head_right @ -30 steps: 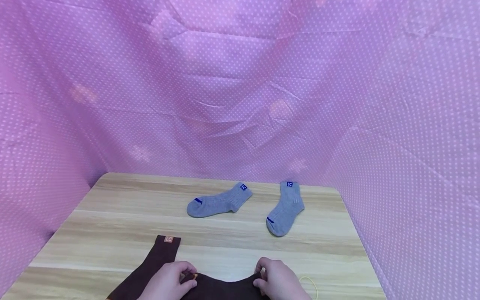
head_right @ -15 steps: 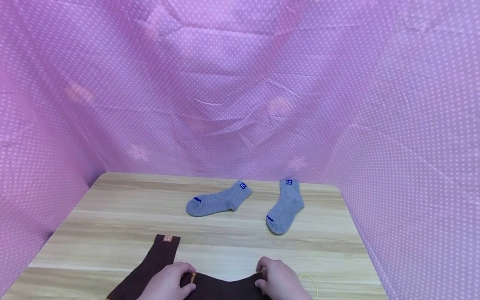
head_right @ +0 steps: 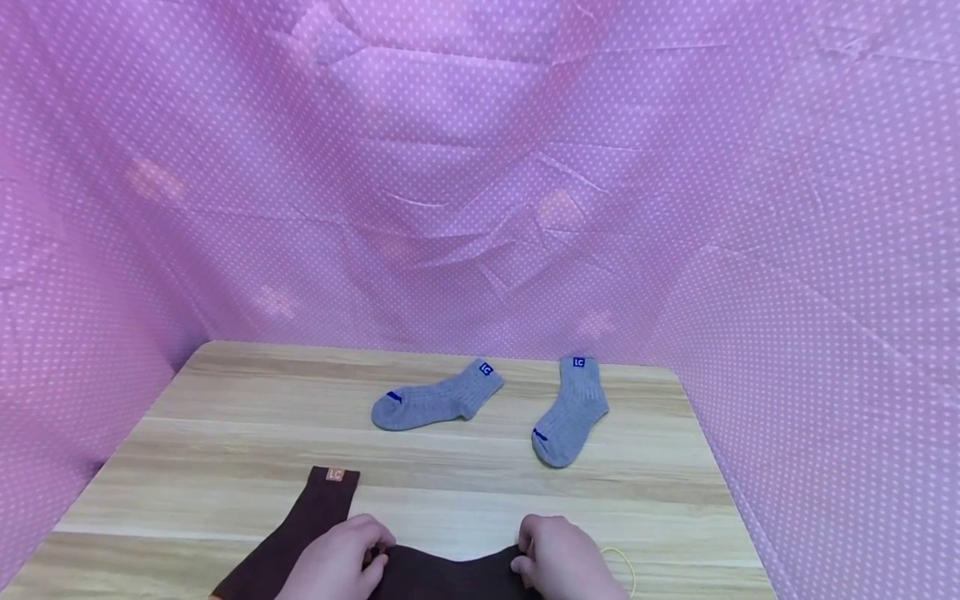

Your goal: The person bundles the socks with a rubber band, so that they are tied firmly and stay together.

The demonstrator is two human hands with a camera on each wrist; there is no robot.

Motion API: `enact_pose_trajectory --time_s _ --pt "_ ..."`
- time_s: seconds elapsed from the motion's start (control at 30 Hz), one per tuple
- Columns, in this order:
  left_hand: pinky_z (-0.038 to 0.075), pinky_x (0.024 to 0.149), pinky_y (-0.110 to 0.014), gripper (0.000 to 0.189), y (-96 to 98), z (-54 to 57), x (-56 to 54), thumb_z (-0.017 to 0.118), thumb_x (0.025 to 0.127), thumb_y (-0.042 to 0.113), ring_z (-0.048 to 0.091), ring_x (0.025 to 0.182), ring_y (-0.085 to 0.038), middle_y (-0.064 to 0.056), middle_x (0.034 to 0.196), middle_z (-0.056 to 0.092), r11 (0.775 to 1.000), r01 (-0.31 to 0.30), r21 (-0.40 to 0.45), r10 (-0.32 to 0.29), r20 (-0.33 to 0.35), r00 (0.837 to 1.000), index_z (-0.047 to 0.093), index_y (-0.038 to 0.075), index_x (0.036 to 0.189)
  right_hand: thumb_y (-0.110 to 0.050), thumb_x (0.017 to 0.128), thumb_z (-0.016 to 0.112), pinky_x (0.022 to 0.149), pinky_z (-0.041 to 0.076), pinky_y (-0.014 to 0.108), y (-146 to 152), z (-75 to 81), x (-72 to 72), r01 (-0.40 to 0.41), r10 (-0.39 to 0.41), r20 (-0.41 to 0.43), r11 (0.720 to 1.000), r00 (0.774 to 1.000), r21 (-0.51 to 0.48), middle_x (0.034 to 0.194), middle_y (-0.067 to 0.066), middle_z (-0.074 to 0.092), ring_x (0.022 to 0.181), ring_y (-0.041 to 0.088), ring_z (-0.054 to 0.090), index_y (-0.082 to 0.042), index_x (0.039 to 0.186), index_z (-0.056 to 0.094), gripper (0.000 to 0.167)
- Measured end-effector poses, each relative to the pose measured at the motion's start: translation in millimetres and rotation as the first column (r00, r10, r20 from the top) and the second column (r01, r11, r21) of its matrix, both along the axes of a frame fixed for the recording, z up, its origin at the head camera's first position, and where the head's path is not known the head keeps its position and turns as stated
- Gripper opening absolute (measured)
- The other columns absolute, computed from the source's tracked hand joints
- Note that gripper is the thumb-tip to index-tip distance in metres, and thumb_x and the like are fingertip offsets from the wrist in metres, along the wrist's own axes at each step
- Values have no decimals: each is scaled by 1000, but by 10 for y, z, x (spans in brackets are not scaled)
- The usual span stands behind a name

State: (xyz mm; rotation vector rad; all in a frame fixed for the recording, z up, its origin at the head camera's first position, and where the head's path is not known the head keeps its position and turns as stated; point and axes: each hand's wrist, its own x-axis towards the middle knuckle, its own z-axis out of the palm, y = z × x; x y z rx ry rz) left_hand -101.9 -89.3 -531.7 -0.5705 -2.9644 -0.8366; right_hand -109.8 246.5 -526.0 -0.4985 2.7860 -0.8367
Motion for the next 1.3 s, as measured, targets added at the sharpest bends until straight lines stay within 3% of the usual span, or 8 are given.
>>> enact_pose_trajectory --time_s 0.27,0.57,0.87,1.07,1.3 --pt "46 57 -33 18 45 -53 -16 87 84 29 49 66 -4 15 78 51 995 48 -88 -37 124 992 71 24 77 -21 84 87 56 41 28 -108 0 0 -68 69 -36 998 997 10 65 -20 46 60 -1 45 -26 76 56 32" --pt "51 60 -38 18 78 -112 -3 90 79 36 59 73 -15 12 82 57 987 45 -157 -32 85 996 75 25 80 -24 78 90 57 43 31 -171 -100 7 -91 96 -44 989 994 117 68 -18 49 61 3 46 -23 76 59 31" --pt "52 62 -41 24 102 -109 -30 93 74 33 57 77 -19 7 84 55 977 69 -202 -36 161 986 77 20 88 -23 75 92 58 45 33 -220 -147 -5 -87 95 -38 979 995 182 71 -15 52 64 5 49 -23 77 60 33" --pt "52 62 -41 33 99 -101 -17 96 68 28 57 79 -21 4 88 55 972 75 -221 -43 147 988 75 20 92 -22 74 93 58 45 35 -259 -156 -5 -85 95 -39 975 995 205 72 -13 53 65 7 51 -21 79 60 33" --pt "51 62 -40 33 89 -119 -22 96 66 29 56 76 -19 5 86 55 973 79 -216 -54 120 991 74 20 89 -24 79 92 63 49 36 -260 -183 -22 -90 83 39 972 996 216 77 -10 58 69 7 54 -19 86 65 28"
